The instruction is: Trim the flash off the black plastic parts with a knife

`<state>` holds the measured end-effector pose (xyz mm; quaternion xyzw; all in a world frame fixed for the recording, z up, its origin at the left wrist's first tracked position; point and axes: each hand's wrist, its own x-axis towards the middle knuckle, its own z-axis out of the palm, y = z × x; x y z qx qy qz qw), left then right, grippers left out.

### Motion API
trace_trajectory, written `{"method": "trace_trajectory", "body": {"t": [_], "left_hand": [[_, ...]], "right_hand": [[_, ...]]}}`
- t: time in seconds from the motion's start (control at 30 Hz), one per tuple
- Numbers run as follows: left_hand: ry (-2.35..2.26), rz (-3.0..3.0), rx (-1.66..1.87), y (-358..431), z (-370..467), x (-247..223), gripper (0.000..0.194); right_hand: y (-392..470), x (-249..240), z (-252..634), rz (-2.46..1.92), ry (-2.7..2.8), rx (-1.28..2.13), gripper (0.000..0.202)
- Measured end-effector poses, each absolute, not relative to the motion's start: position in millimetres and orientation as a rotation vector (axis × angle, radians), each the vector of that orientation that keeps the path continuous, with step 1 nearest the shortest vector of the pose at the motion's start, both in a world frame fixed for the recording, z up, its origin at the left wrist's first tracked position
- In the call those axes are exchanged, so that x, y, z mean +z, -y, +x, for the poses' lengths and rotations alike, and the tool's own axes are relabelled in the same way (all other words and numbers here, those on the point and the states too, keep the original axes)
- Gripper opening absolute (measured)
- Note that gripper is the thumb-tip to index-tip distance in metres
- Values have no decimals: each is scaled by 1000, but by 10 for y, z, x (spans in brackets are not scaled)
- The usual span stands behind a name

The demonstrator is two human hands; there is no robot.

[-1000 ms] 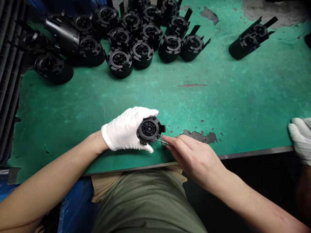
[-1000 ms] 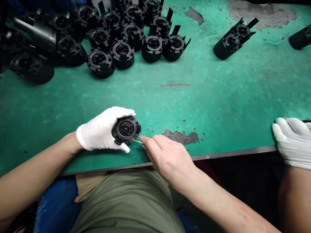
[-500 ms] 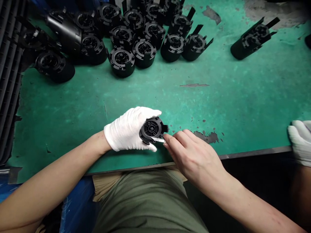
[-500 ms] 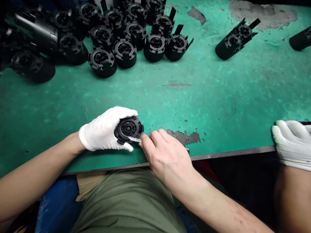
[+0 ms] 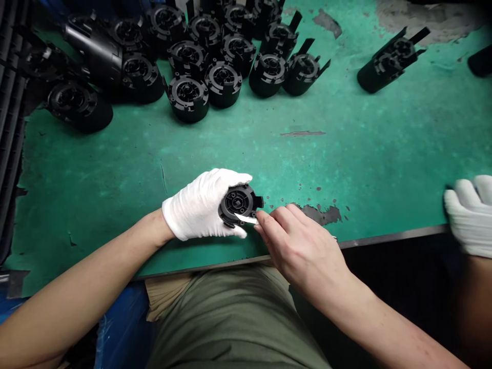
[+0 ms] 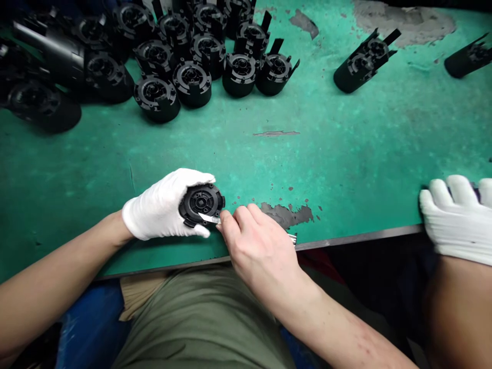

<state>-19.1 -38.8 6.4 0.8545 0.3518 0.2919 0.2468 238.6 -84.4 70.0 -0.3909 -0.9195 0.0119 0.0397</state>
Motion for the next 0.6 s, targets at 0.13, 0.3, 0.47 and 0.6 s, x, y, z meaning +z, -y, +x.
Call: {"method": "trace_trajectory", "body": {"t": [0.13, 0.3, 0.47, 0.6], "left_hand": [[-948, 2351, 819, 389, -181, 59, 102], [-948, 2346, 826, 389, -173, 60, 94], [-948, 2367, 851, 386, -170, 45, 91], [-950, 2363, 867, 388, -163, 36, 89]], "right_hand": [[895, 679, 2362, -1230, 2795, -13, 16], [975, 639, 2333, -1311, 2779, -40, 18], [1048, 629, 2279, -1376, 2714, -45, 18], [1123, 625, 2229, -1456, 2671, -23, 21]]}}
